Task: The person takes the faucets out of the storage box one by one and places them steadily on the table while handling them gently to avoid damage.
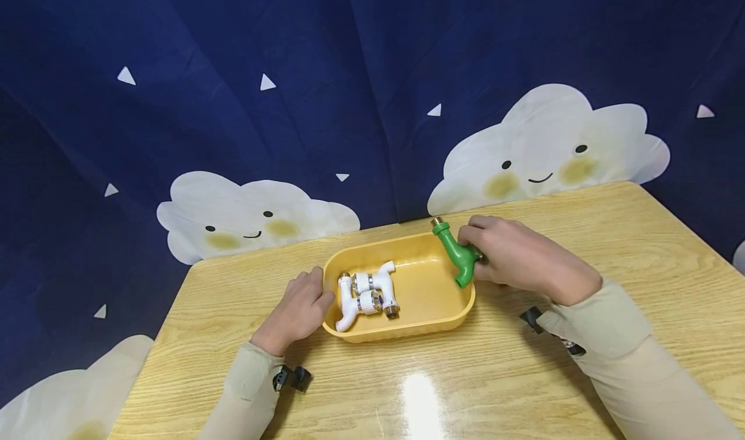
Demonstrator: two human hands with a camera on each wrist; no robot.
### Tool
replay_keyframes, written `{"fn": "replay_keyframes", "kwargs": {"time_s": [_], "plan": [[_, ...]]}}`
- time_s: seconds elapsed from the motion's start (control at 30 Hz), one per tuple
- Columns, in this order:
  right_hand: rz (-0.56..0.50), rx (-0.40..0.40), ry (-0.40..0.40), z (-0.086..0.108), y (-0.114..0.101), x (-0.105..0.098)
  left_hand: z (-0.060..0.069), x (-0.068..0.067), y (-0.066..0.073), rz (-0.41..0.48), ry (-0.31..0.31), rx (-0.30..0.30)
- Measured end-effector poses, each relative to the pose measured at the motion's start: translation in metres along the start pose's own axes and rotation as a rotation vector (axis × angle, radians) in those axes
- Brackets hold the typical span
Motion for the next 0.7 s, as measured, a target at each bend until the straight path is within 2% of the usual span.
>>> {"fn": "replay_keyframes", "kwargs": {"time_s": [0.7], "plan": [[0.006, 0.070, -0.074, 0.001, 0.018, 0.007, 0.000, 0.000, 0.000, -0.030, 0.015, -0.005]]}}
Point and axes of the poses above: each hand's wrist, its own z-axis away from the middle knuckle, its own x-axis out of the palm, y = z × x, the point moved 9 cm from there along -z, towards the middle knuckle, and after that the axes turned 12 degrees about z, right-handed, at the moved point
